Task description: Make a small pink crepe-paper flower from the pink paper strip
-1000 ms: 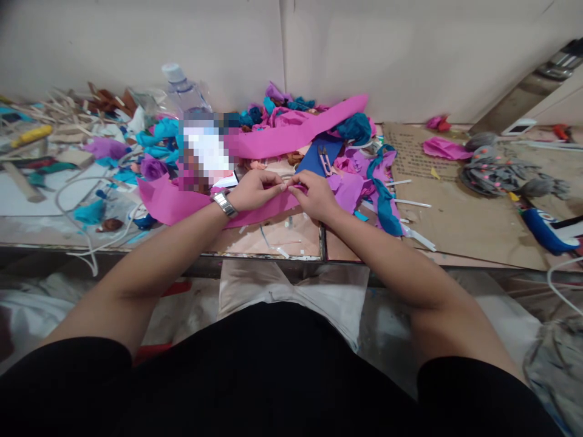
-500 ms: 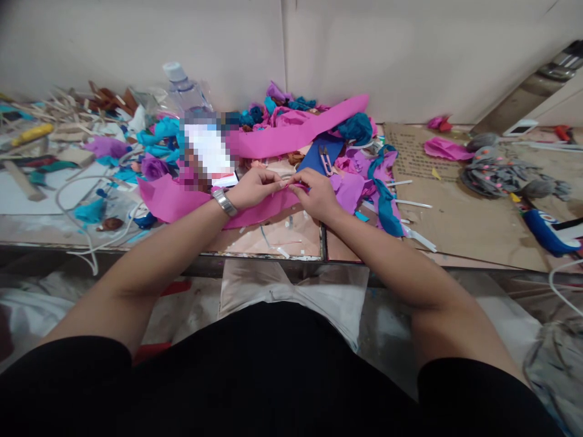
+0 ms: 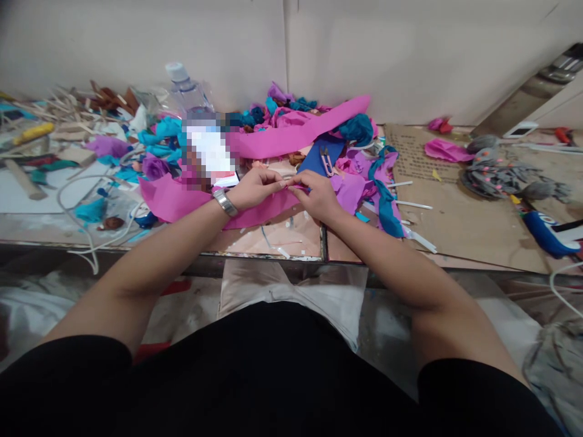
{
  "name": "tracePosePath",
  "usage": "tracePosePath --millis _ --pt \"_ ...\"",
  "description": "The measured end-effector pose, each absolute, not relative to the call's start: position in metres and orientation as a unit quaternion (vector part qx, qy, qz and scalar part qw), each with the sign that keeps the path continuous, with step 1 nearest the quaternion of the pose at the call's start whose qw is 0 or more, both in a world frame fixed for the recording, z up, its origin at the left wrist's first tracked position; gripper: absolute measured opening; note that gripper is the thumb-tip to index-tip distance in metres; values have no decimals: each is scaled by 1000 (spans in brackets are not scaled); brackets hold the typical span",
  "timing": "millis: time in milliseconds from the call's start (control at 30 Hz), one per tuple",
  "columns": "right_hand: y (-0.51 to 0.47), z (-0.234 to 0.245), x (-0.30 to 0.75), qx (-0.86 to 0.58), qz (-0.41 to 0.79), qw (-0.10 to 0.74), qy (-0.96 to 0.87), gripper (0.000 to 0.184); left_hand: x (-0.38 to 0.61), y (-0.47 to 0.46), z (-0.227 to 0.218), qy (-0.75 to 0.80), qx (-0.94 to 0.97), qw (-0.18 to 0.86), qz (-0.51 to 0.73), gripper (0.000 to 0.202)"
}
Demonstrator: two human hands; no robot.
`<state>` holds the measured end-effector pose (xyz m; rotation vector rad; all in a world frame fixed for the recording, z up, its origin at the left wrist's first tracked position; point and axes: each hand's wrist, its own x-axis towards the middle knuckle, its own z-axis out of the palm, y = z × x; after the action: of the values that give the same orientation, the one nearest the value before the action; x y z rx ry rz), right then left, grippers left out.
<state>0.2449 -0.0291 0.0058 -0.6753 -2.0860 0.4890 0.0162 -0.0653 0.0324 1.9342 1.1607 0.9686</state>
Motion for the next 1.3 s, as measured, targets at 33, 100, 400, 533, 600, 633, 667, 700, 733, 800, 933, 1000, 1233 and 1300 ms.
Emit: tracePosePath --millis 33,100,400,533,600,633,667,700,733,800,933,1000,1233,1300 --pt "-29 6 245 -272 198 430 -837 19 16 -65 32 445 741 338 373 55" --pt "-29 6 245 -275 201 429 -837 18 16 -65 32 445 740 339 373 55" --pt "-29 3 246 -281 189 432 -836 13 17 -66 30 452 763 289 360 50" --pt "-27 1 246 -288 190 417 -841 15 17 -70 29 455 798 198 343 33" --pt "-27 1 246 -285 196 413 -842 16 17 -71 29 457 807 170 333 27" --pt "-27 0 245 -285 198 413 -842 17 17 -71 29 458 810 161 330 26" --pt "-27 0 245 -285 199 413 -842 18 17 -71 28 457 813 154 327 25" --pt "-27 0 245 -286 201 413 -841 19 17 -70 28 455 815 150 326 24" --pt "-27 -1 244 -287 203 412 -840 19 17 -70 28 451 819 145 324 24" --pt "-27 -1 244 -288 208 413 -838 20 17 -69 27 446 824 135 322 24" --pt "-27 -1 244 -290 219 421 -831 19 17 -69 26 452 827 115 313 24" --pt "-26 0 244 -293 221 418 -831 20 16 -69 26 456 828 108 307 25" --pt "-25 2 246 -305 231 393 -836 29 15 -67 24 466 826 109 298 25" --pt "-25 3 247 -304 232 390 -838 31 15 -67 25 465 825 115 300 26"
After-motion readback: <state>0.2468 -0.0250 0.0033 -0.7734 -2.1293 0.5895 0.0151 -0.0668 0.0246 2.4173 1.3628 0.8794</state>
